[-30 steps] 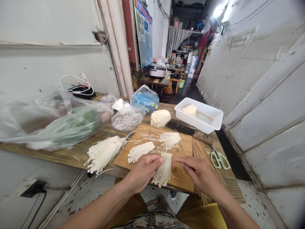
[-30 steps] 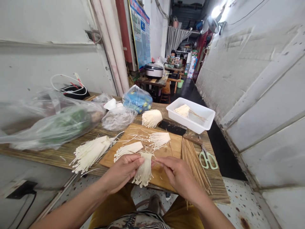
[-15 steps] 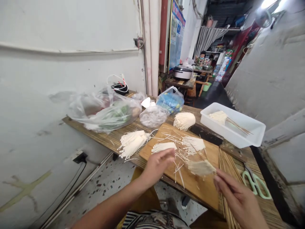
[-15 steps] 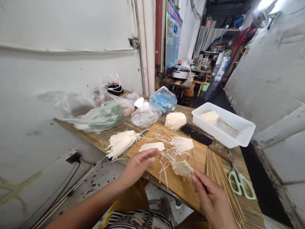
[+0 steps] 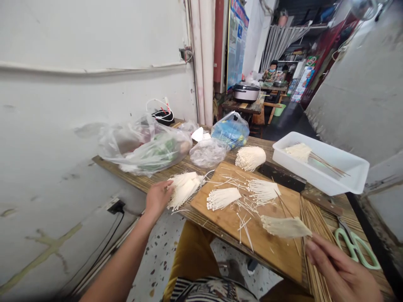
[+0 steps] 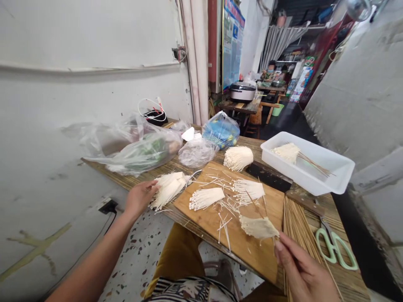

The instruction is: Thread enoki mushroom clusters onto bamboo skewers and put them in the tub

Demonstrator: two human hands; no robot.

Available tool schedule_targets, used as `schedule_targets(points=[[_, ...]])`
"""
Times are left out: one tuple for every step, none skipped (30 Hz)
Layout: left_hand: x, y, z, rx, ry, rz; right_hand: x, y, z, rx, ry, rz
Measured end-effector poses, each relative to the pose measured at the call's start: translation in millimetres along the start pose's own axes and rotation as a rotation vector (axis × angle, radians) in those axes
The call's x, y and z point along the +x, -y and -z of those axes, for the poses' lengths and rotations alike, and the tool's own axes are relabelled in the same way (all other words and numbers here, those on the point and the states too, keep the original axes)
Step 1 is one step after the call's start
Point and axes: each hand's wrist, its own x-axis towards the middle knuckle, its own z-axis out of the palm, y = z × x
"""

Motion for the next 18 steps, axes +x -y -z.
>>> schedule_targets(points=[[3,-1,-2.3,0.016,0.011,-0.005,-1,1,0,0.003,-0.002,0.006],[5,-3,-4.0,0.029,0.022,-0.009,-2,2,0,0.003,-0.002,0.018],[7,-5,-5.1,0.04,0.033,-0.011,-3,4,-1,0.002,-0.005,0.026],[9,-6,-5.7,0.048,0.044,-0.012,-4,6,-1,0.003,-0.016,0.028],[11,-8,-5.8,0.055,0.055,-0.01,-5,9,-2,0.006,-0.032,0.023],[13,-9,-5.7,0.059,0.065,-0.006,-7,11,-3,0.009,-0.045,0.015],[14,-10,-5.3,0.061,0.073,-0.001,-8,14,-4,0.011,-0.056,0.007],[15,-11,-4.9,0.063,0.078,0.004,-9,16,-5,0.01,-0.067,0.001],[16,-12,-4.5,0.063,0.08,0.009,-10,18,-6,0.007,-0.073,-0.001],[17,-13,-3.9,0.061,0.08,0.012,-10,18,-6,0.005,-0.077,0.0],[17,-14,-3.1,0.057,0.077,0.014,-10,17,-5,0.002,-0.083,0.001],[17,-15,-2.0,0.05,0.071,0.014,-10,16,-5,0.002,-0.086,0.006],[18,-17,-0.3,0.04,0.062,0.013,-9,13,-4,0.003,-0.082,0.015],[18,-20,1.8,0.027,0.051,0.009,-9,10,-2,0.003,-0.07,0.027],[18,-24,4.3,0.011,0.037,0.003,-8,6,-1,0.001,-0.06,0.041],[17,-30,7.0,-0.009,0.023,-0.007,-7,4,0,-0.003,-0.046,0.055],[17,-37,9.4,-0.032,0.012,-0.022,-6,2,1,-0.007,-0.033,0.069],[17,-46,11.1,-0.057,0.006,-0.044,-5,1,1,-0.011,-0.026,0.08]])
